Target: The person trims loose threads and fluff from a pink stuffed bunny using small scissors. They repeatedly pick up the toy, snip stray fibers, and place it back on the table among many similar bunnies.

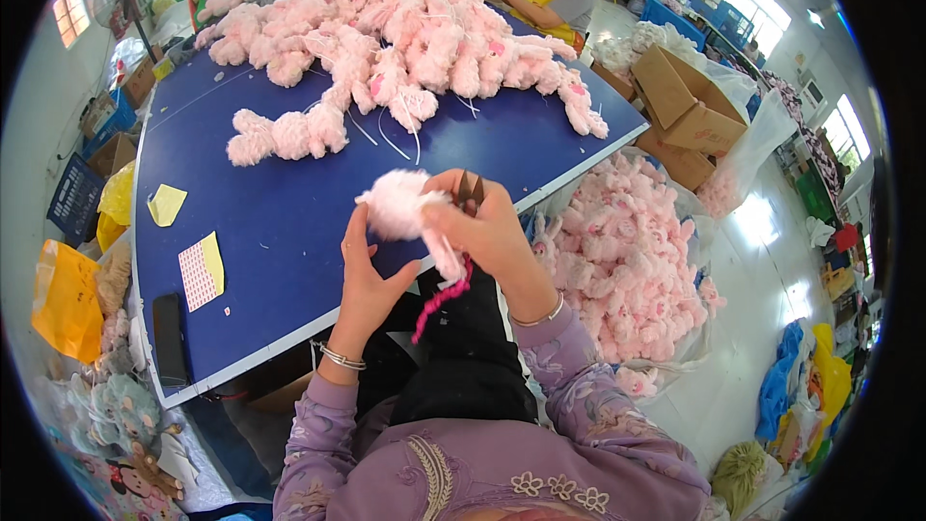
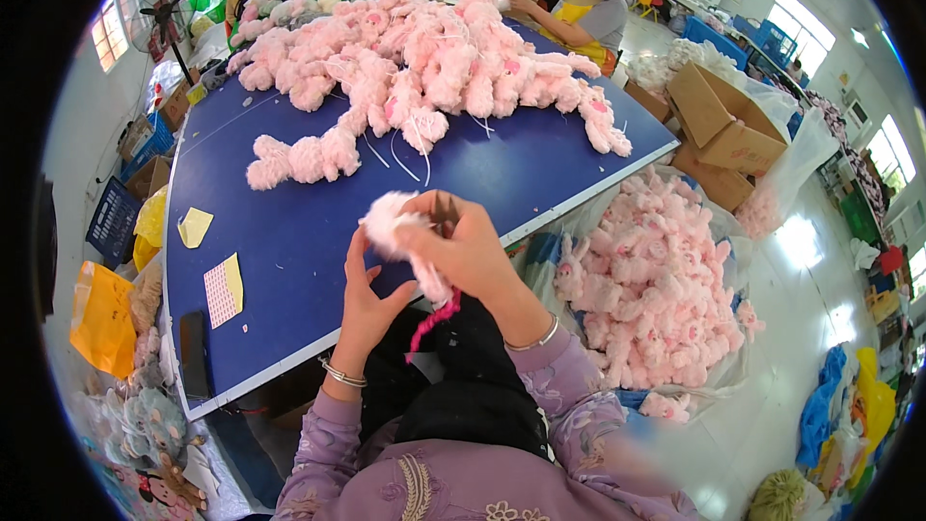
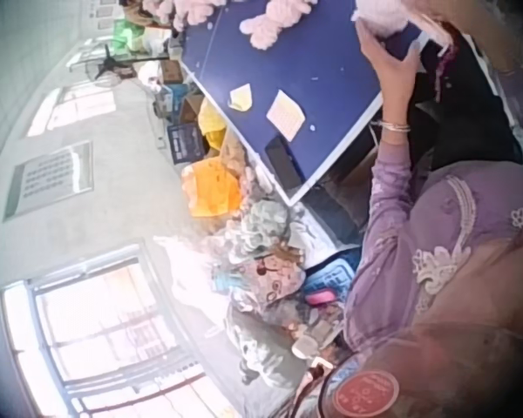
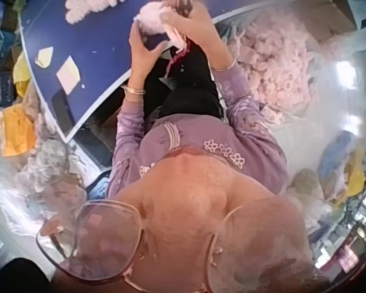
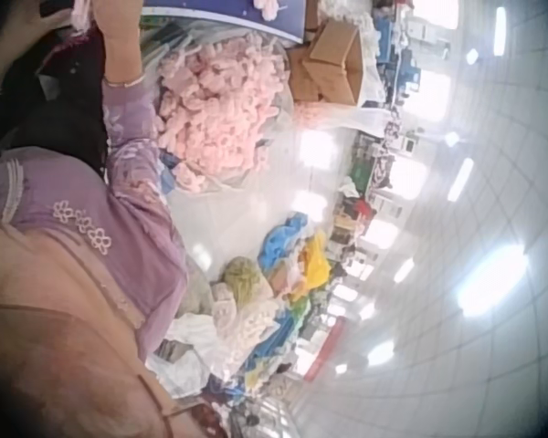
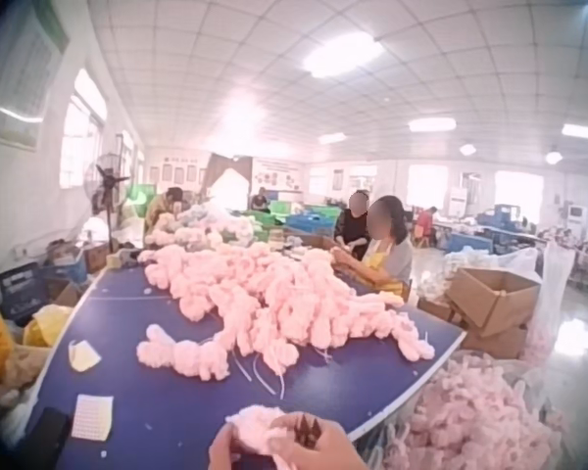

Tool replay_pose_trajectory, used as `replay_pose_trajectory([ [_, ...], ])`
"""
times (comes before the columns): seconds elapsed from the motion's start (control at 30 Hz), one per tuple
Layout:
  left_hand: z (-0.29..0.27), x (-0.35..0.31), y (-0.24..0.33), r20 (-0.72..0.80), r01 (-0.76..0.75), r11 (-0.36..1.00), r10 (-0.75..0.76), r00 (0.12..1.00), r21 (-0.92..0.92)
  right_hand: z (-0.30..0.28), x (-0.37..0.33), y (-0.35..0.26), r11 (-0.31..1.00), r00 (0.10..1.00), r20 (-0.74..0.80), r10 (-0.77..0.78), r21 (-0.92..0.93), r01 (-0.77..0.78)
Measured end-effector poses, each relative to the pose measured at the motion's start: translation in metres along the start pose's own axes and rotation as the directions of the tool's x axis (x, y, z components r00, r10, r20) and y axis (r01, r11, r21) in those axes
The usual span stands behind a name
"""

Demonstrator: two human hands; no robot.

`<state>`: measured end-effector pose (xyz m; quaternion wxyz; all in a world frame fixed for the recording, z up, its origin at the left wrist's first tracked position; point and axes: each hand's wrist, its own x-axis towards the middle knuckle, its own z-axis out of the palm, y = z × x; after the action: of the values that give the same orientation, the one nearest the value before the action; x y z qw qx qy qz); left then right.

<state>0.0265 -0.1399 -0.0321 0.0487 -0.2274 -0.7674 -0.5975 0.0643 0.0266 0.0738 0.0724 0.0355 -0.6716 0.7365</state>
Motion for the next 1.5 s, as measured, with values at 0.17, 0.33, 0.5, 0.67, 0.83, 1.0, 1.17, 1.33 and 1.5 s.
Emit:
replay_pose_trajectory([
  [0.17, 0.024, -0.008, -0.057, -0.069, -0.056, 0.897, 0.028, 0.997, -0.439, 0.036, -0.023, -0.009, 0.994, 0.973, 0.220, -0.071, -0.071, 0.089],
  [0.33, 0.033, -0.012, -0.033, 0.011, 0.084, 0.396, -0.185, 0.983, -0.914, 0.060, -0.028, -0.006, 0.975, 0.976, 0.154, -0.153, -0.138, 0.175],
  [0.5, 0.028, -0.022, -0.010, 0.031, 0.065, 0.219, -0.153, 0.988, -0.973, 0.074, -0.027, -0.006, 0.973, 0.971, 0.075, -0.229, 0.027, 0.228],
  [0.67, 0.018, -0.026, 0.010, -0.080, 0.006, 0.583, -0.121, 0.989, -0.813, 0.076, -0.026, -0.003, 0.989, 0.975, 0.171, -0.143, 0.050, 0.137],
  [0.83, 0.002, -0.018, -0.020, -0.174, -0.035, 0.647, -0.152, 0.973, -0.762, 0.053, -0.019, 0.002, 0.956, 0.977, 0.029, -0.209, 0.216, 0.198],
  [1.0, -0.018, -0.013, -0.002, -0.024, -0.001, 0.257, -0.086, 0.996, -0.966, 0.015, -0.008, 0.054, 0.982, 0.994, 0.102, 0.043, -0.185, -0.024],
  [1.17, -0.026, -0.010, 0.005, -0.027, -0.026, -0.024, 0.019, 0.999, -0.999, 0.024, -0.027, 0.076, 0.966, 0.911, 0.331, 0.244, -0.006, -0.257],
  [1.33, -0.025, -0.015, 0.005, -0.071, -0.070, 0.201, 0.006, 0.997, -0.977, 0.023, -0.033, 0.093, 0.874, 0.900, 0.314, 0.303, 0.285, -0.394],
  [1.5, -0.022, -0.023, -0.004, -0.022, -0.003, 0.284, -0.063, 0.998, -0.959, 0.019, -0.034, 0.097, 0.881, 0.911, 0.273, 0.310, 0.279, -0.383],
])
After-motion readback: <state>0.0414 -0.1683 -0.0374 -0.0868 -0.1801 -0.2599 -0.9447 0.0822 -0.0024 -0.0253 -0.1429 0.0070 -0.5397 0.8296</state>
